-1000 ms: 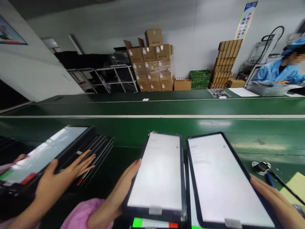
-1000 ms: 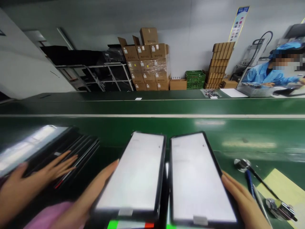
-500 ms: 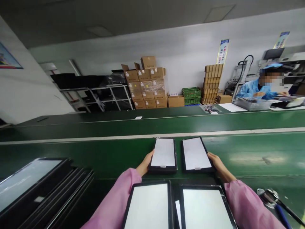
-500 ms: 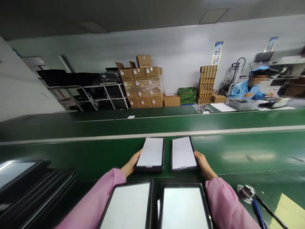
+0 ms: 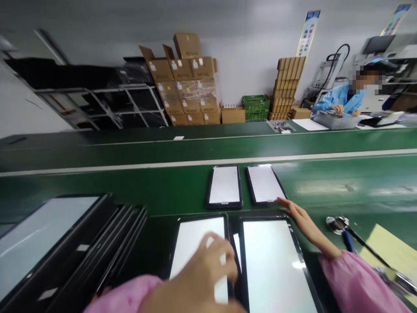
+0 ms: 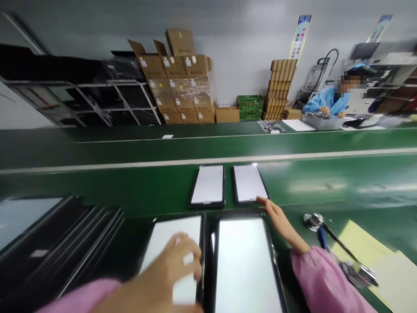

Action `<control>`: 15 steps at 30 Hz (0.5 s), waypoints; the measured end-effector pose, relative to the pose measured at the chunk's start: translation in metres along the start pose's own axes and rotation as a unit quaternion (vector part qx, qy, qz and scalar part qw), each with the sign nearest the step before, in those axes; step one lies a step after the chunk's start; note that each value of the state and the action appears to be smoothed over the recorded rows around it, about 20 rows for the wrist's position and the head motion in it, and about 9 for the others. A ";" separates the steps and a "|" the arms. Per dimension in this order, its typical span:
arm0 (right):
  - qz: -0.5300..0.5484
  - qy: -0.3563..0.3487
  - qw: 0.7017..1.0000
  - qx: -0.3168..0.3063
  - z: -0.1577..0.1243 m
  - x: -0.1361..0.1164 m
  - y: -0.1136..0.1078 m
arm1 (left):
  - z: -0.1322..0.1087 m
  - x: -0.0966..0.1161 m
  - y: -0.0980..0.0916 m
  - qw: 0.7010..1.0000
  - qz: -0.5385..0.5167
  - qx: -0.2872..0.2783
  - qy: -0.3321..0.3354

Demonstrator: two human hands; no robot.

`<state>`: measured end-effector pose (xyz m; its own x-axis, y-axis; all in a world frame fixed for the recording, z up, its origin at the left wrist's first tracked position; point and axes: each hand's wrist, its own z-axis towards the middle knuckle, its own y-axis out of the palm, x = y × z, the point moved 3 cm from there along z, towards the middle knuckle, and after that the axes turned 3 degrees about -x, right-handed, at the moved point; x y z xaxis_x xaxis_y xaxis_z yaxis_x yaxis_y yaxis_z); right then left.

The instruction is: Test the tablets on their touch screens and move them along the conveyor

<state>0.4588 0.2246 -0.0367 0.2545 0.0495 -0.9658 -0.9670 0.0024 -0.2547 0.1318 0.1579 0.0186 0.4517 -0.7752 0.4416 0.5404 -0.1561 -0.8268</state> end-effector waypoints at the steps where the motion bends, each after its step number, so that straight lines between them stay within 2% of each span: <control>1: 0.004 0.003 1.000 0.003 -0.002 0.002 0.008 | -0.015 0.028 0.020 0.993 0.064 0.001 0.098; 3: 0.008 0.006 1.000 0.012 -0.002 0.005 0.020 | -0.035 0.062 0.051 0.979 0.160 0.010 0.130; 5: 0.010 0.006 1.000 0.017 0.001 0.007 0.027 | -0.040 0.077 0.063 0.970 0.201 0.018 0.134; 9: 0.007 0.003 1.000 0.016 0.007 0.008 0.028 | -0.033 0.082 0.048 0.968 0.216 0.014 0.127; 12: 0.001 -0.003 1.000 0.025 0.009 0.007 0.025 | -0.031 0.085 0.036 0.976 0.202 0.021 0.084; 15: -0.002 -0.003 0.999 0.033 0.009 0.008 0.025 | -0.035 0.092 0.036 0.982 0.179 0.049 0.034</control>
<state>0.4368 0.2342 -0.0500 0.2589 0.0544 -0.9644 -0.9645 0.0676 -0.2551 0.1674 0.0597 0.0173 0.5781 -0.8096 0.1013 0.4228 0.1910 -0.8859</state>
